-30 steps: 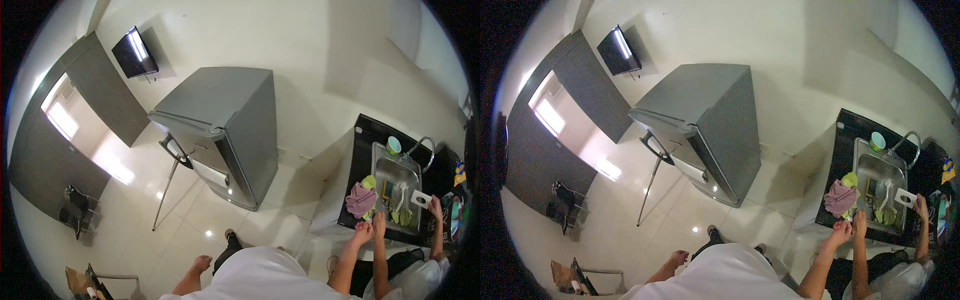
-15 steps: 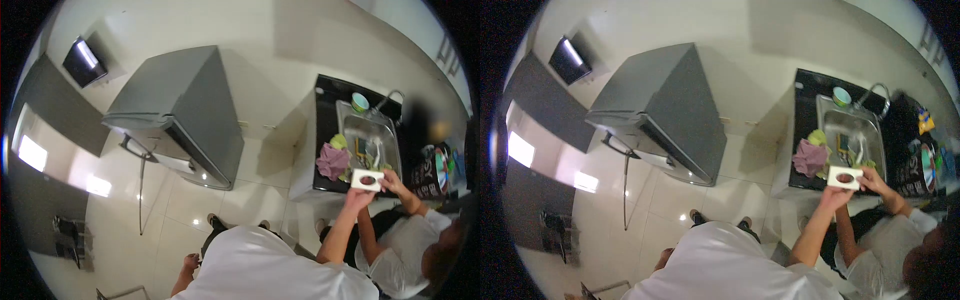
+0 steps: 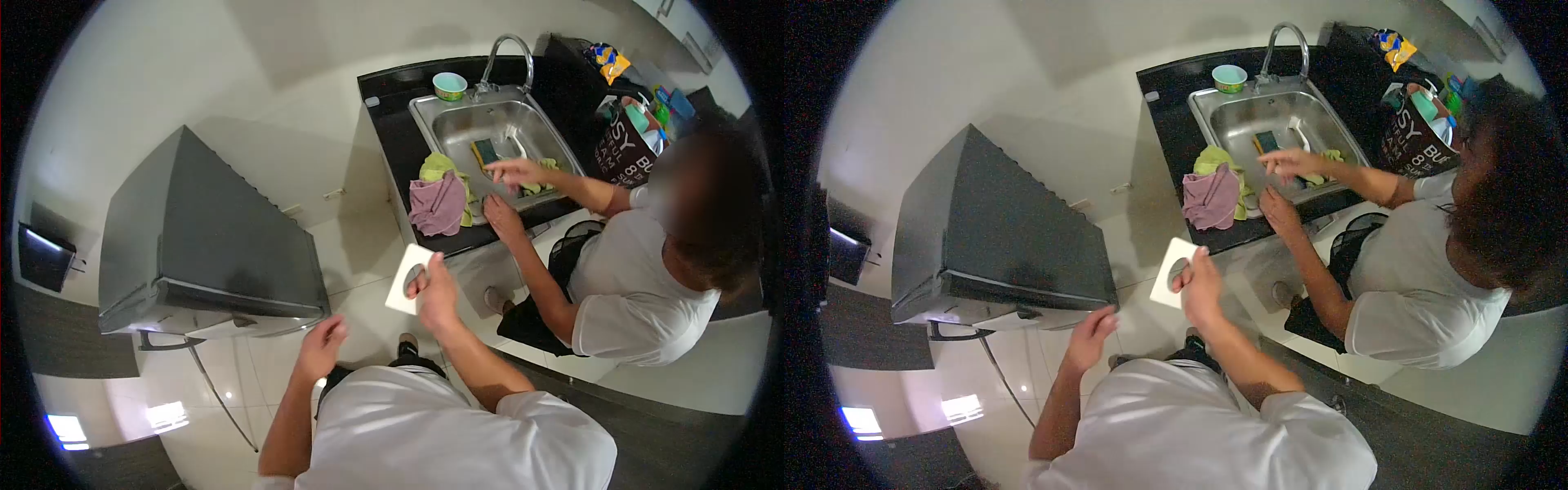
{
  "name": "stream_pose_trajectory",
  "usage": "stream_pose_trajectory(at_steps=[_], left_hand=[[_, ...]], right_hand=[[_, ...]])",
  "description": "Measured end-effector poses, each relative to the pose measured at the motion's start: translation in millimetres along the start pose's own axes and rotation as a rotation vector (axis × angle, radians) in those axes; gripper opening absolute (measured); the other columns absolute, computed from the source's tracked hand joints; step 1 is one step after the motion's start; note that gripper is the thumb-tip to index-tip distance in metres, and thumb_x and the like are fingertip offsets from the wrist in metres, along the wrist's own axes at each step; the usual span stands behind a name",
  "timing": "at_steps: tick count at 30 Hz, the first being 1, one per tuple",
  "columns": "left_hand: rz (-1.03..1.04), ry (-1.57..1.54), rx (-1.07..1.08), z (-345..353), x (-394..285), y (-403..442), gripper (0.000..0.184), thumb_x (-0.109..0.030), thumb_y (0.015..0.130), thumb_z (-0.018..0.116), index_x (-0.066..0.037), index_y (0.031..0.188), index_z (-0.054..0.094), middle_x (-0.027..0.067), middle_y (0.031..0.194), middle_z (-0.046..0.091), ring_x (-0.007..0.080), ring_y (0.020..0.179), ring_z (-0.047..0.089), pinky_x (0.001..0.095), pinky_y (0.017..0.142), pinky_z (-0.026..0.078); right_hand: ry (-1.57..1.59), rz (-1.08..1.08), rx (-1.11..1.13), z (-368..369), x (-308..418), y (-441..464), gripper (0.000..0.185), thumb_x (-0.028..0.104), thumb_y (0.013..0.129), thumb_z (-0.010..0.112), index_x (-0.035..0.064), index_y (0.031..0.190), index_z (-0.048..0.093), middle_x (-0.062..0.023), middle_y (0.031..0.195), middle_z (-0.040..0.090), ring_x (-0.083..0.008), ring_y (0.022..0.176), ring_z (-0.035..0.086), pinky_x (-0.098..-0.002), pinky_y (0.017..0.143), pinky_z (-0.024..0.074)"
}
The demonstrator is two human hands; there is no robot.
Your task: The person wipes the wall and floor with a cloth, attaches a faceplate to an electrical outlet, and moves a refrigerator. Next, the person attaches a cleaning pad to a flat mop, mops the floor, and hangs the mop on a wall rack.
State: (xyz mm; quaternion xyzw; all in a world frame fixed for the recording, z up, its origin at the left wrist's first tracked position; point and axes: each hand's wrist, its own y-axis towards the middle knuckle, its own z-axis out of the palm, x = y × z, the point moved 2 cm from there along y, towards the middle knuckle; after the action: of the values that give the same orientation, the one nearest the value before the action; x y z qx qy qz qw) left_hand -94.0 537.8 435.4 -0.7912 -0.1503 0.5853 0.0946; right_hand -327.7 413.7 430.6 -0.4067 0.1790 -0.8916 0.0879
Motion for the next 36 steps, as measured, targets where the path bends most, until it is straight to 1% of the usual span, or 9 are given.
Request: stream_pose_trajectory(at_steps=[5, 9, 15, 18, 19, 22, 24, 29, 36], left_hand=[[-0.020, -0.022, 0.324, 75, -73, 74, 0.035, -0.029, 0.099, 0.057, 0.002, 0.115, 0.059, 0.0062, 0.091, 0.065, 0.0115, 0.079, 0.060, 0.0276, 0.075, 0.049], [0.008, 0.093, 0.414, 88, -104, 122, 0.029, -0.030, 0.099, 0.058, -0.001, 0.100, 0.062, 0.0003, 0.076, 0.060, 0.0081, 0.066, 0.054, 0.0249, 0.063, 0.046], [0.299, -0.260, 0.561, 58, -214, 202, 0.023, -0.022, 0.096, 0.062, -0.004, 0.111, 0.064, 0.0009, 0.087, 0.065, 0.0078, 0.070, 0.056, 0.0262, 0.065, 0.048], [0.109, -0.489, 0.732, 83, -127, 285, 0.026, -0.019, 0.094, 0.065, -0.002, 0.114, 0.062, 0.0023, 0.090, 0.066, 0.0085, 0.074, 0.058, 0.0255, 0.067, 0.048], [0.244, 0.089, 0.406, 94, -85, 315, 0.031, -0.014, 0.091, 0.068, -0.002, 0.117, 0.056, 0.0035, 0.090, 0.065, 0.0098, 0.076, 0.059, 0.0256, 0.068, 0.048], [0.171, 0.039, 0.496, 73, -126, 311, 0.036, -0.010, 0.089, 0.070, -0.002, 0.118, 0.050, 0.0050, 0.089, 0.064, 0.0111, 0.076, 0.059, 0.0261, 0.069, 0.049], [0.158, -0.477, 0.851, 58, -140, 309, 0.037, -0.007, 0.089, 0.069, -0.003, 0.118, 0.047, 0.0058, 0.090, 0.065, 0.0117, 0.079, 0.060, 0.0265, 0.071, 0.049], [0.126, -0.083, 0.648, 111, -67, 368, 0.036, -0.006, 0.089, 0.069, -0.003, 0.117, 0.047, 0.0058, 0.091, 0.066, 0.0113, 0.081, 0.060, 0.0239, 0.072, 0.049], [0.127, -0.590, 0.820, 50, -141, 356, 0.041, -0.007, 0.088, 0.070, -0.009, 0.123, 0.047, 0.0027, 0.089, 0.066, 0.0030, 0.064, 0.050, 0.0190, 0.054, 0.038]], right_hand=[[0.095, -0.001, -0.031, 4, -1, -1, 0.044, 0.047, 0.103, 0.041, 0.0053, 0.091, 0.048, -0.0019, 0.066, 0.043, -0.0159, 0.053, 0.050, -0.0308, 0.050, 0.0421], [-0.009, -0.131, -0.189, -14, 16, 18, 0.042, 0.043, 0.104, 0.040, 0.0026, 0.107, 0.052, -0.0047, 0.081, 0.056, -0.0164, 0.073, 0.060, -0.0301, 0.067, 0.0504], [-0.216, -0.121, -0.313, -62, 34, 9, 0.037, 0.035, 0.101, 0.050, 0.0029, 0.118, 0.054, -0.0077, 0.093, 0.061, -0.0193, 0.087, 0.064, -0.0331, 0.080, 0.0515], [-0.276, -0.097, -0.480, -69, 26, 3, 0.031, 0.032, 0.101, 0.052, 0.0035, 0.112, 0.054, -0.0075, 0.091, 0.059, -0.0187, 0.084, 0.062, -0.0334, 0.079, 0.0508], [-0.278, -0.091, -0.519, -62, 19, -3, 0.031, 0.032, 0.101, 0.052, 0.0035, 0.112, 0.054, -0.0075, 0.091, 0.059, -0.0187, 0.084, 0.062, -0.0334, 0.079, 0.0508], [-0.266, -0.088, -0.641, -43, 10, -7, 0.029, 0.030, 0.101, 0.052, 0.0021, 0.109, 0.054, -0.0053, 0.083, 0.058, -0.0177, 0.080, 0.060, -0.0339, 0.077, 0.0500], [-0.270, -0.092, -0.724, -31, -1, -9, 0.027, 0.029, 0.101, 0.052, 0.0023, 0.108, 0.054, -0.0053, 0.083, 0.058, -0.0179, 0.079, 0.060, -0.0340, 0.077, 0.0497], [-0.236, -0.204, -0.766, -26, -19, 20, 0.029, 0.028, 0.099, 0.056, 0.0008, 0.109, 0.056, -0.0057, 0.084, 0.059, -0.0160, 0.076, 0.059, -0.0324, 0.076, 0.0509], [-0.627, -0.355, -0.634, -12, -8, 65, 0.027, 0.019, 0.093, 0.065, 0.0019, 0.114, 0.057, -0.0097, 0.100, 0.062, -0.0223, 0.090, 0.062, -0.0366, 0.086, 0.0490]])
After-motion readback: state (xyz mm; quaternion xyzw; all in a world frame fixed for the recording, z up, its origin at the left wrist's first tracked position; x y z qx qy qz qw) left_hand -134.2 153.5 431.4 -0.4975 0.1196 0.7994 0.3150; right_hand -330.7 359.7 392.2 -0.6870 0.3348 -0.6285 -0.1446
